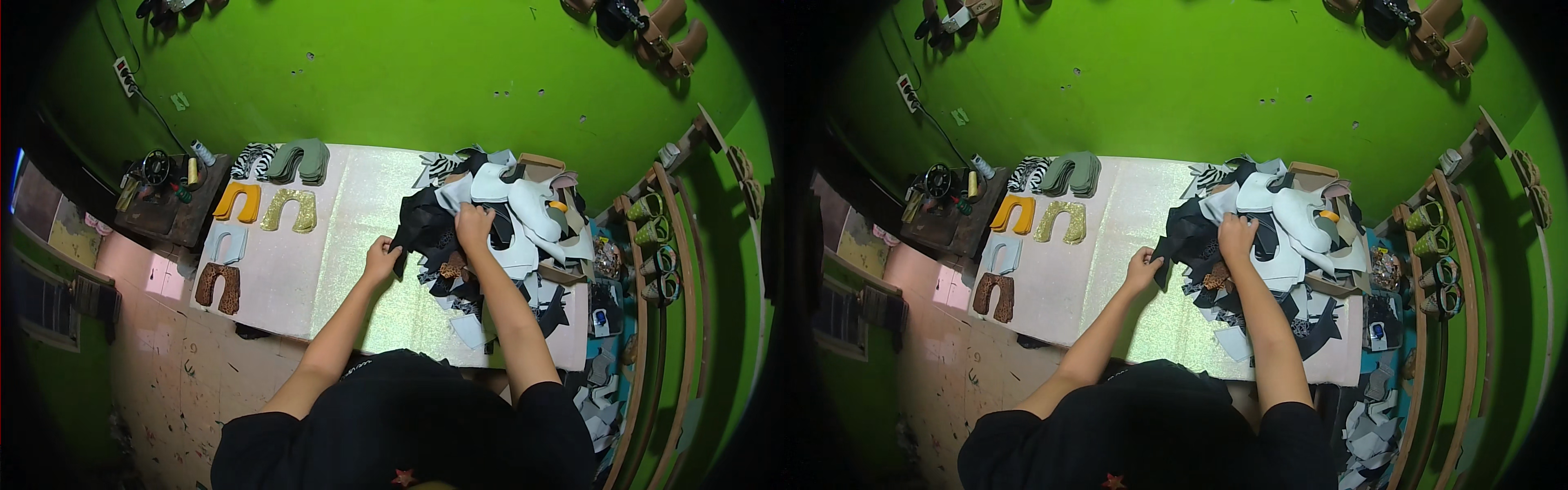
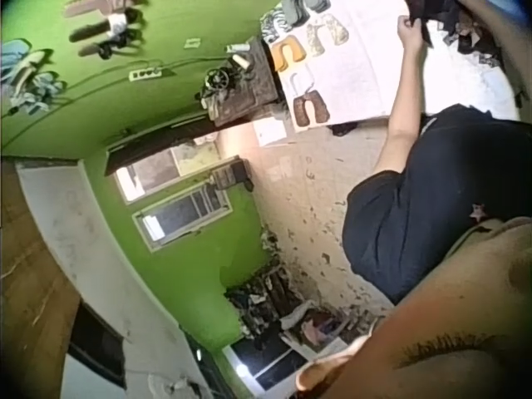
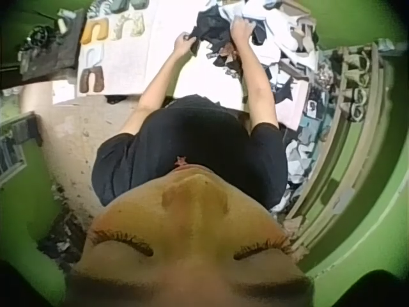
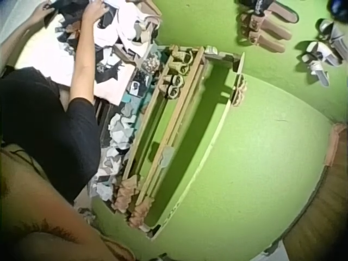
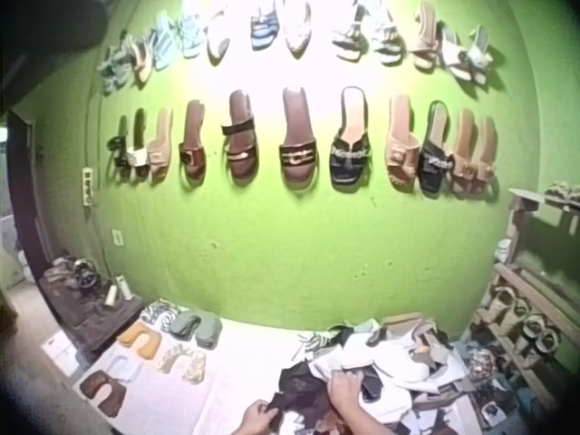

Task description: Picking through a pile of shoe upper pieces and arranging specific components on a work surface.

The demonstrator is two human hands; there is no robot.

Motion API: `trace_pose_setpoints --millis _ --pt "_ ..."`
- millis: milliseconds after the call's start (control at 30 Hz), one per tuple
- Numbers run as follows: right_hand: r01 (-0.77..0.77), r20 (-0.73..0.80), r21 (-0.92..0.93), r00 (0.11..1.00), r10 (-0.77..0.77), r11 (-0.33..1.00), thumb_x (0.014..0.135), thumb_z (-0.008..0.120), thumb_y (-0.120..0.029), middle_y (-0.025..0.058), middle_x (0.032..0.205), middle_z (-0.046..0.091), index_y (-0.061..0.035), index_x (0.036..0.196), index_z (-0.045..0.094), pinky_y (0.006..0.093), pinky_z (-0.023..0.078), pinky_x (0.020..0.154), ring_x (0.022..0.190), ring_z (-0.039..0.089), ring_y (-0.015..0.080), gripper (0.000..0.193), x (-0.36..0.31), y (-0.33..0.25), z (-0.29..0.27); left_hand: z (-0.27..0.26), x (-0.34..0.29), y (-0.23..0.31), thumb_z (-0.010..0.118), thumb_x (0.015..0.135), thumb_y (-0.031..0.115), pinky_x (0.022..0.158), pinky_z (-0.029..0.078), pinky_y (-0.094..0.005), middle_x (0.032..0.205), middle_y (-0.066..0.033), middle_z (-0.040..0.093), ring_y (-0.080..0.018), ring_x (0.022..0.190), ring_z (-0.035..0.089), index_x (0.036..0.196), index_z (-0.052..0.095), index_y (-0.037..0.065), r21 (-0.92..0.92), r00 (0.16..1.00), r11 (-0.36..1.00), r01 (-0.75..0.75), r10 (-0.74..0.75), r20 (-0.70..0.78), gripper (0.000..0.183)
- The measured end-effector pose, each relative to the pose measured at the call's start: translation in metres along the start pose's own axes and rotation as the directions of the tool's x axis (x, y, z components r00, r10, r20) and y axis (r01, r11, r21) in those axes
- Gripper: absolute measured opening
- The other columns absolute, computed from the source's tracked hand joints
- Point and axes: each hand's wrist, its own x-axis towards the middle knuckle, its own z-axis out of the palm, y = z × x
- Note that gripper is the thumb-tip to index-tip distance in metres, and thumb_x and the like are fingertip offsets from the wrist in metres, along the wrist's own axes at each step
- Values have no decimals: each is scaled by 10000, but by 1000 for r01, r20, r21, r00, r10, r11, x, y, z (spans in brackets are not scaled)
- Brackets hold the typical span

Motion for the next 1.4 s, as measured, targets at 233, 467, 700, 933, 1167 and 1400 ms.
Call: trace_pose_setpoints --millis 233,467,700,933,1167,1400 --pt "-359 14 533 909 416 766 774 560 -232 246 800 607 9 905 602 432 460 693 742 589 406 277 58 13 -43 -17 6 -16 622 757 104 683 462 -292 840 -115 569 -184 718 560 980 495 15 -110 998 992 53 -50 36 272" --pt "-293 -173 647 843 510 704 763 599 -194 247 905 608 20 1009 568 399 448 760 851 589 385 327 77 36 -67 -26 8 -8 654 714 296 998 253 -406 1248 -197 332 -353 1168 298 1253 348 66 456 992 884 98 -121 20 660" --pt "-75 -288 691 884 369 719 705 673 -166 179 991 563 -34 1100 517 387 425 790 911 554 326 445 74 30 -85 -40 6 6 641 733 272 989 262 -401 1246 -194 327 -342 1160 299 1236 373 52 469 986 882 36 -108 128 611" --pt "-190 368 526 930 -21 829 706 644 -163 235 1046 555 -53 1163 420 403 425 846 981 532 384 520 23 -21 -42 -61 10 -8 635 741 261 983 271 -400 1227 -188 349 -339 1143 317 1206 417 57 481 978 876 40 -133 160 552" --pt "-353 537 687 835 -117 635 810 562 -130 91 821 597 -1 910 556 265 447 671 708 560 142 163 -14 -64 -25 -61 18 0 682 669 222 978 293 -383 1173 -144 455 -323 1113 379 1134 494 87 270 902 886 -378 285 325 520" --pt "-643 679 734 695 -237 218 866 514 -125 27 740 596 6 885 572 215 435 629 649 528 83 144 -6 -75 -69 -40 29 27 684 720 141 765 427 -283 853 -55 584 -167 834 536 972 565 41 -19 870 937 -348 330 368 296"
